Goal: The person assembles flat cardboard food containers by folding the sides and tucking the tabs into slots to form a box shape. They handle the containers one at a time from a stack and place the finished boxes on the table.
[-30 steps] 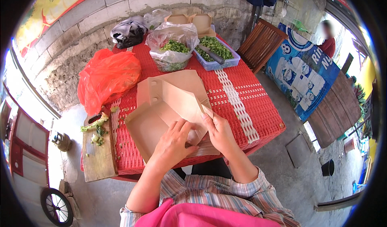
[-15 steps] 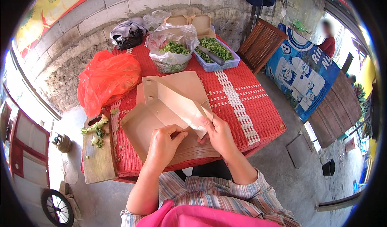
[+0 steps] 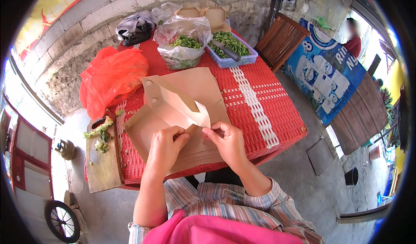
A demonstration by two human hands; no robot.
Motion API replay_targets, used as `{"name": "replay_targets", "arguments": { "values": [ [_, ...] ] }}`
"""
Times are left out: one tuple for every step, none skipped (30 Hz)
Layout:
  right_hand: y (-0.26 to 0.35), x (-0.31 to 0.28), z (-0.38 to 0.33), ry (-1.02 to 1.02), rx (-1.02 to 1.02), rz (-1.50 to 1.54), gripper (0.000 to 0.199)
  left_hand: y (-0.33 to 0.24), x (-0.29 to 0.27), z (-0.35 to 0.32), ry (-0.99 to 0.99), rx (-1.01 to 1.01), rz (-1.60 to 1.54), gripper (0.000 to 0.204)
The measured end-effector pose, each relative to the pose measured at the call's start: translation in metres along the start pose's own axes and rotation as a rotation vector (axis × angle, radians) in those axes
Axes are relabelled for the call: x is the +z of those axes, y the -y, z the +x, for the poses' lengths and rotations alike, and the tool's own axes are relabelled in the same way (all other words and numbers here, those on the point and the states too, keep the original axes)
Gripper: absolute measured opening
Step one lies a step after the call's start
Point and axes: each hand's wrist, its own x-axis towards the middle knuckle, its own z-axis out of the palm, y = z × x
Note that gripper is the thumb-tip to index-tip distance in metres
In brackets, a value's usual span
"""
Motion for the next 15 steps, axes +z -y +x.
{"name": "replay_targets", "arguments": {
  "values": [
    [0.002,-0.001,0.0,0.008,-0.051,-0.048,0.014,0.001,-0.001,0.002,0.007,-0.023,-0.013,0.018],
    [0.003,-0.002,0.0,0.016,-0.102,-0.097,0.013,0.003,-0.002,0.003,0.014,-0.046,-0.027,0.019],
    [0.004,-0.002,0.0,0.025,-0.154,-0.144,0.012,0.005,-0.002,0.004,0.012,-0.041,-0.044,0.019],
    [0.005,-0.001,0.0,0.011,-0.231,-0.184,0.012,0.009,0.0,0.006,0.01,-0.036,-0.06,0.02],
    [0.005,0.001,0.0,-0.003,-0.307,-0.224,0.012,0.011,0.001,0.007,0.01,-0.031,-0.077,0.021],
    [0.006,0.002,0.0,-0.016,-0.383,-0.263,0.011,0.012,0.001,0.007,0.003,-0.038,-0.114,0.021],
    [0.006,0.003,0.0,-0.005,-0.377,-0.258,0.011,0.013,0.002,0.007,-0.003,-0.044,-0.151,0.022],
    [0.005,0.003,0.0,0.005,-0.371,-0.253,0.011,0.014,0.001,0.007,-0.009,-0.051,-0.188,0.022],
    [0.005,0.003,-0.001,0.012,-0.366,-0.25,0.01,0.013,0.001,0.006,0.003,-0.052,-0.185,0.022],
    [0.006,0.003,-0.001,0.03,-0.331,-0.263,0.01,0.012,0.0,0.006,0.016,-0.052,-0.182,0.022],
    [0.01,0.002,-0.002,0.048,-0.296,-0.275,0.01,0.011,-0.001,0.006,0.029,-0.053,-0.179,0.022],
    [0.012,0.002,-0.003,0.066,-0.261,-0.287,0.01,0.011,0.0,0.006,0.042,-0.038,-0.159,0.021],
    [0.01,0.003,-0.003,0.068,-0.276,-0.291,0.011,0.011,0.0,0.006,0.055,-0.023,-0.139,0.02],
    [0.008,0.004,-0.003,0.07,-0.291,-0.293,0.011,0.011,0.0,0.006,0.067,-0.008,-0.117,0.019],
    [0.007,0.005,-0.003,0.073,-0.305,-0.296,0.011,0.012,0.001,0.007,0.066,-0.001,-0.127,0.019]
  ]
}}
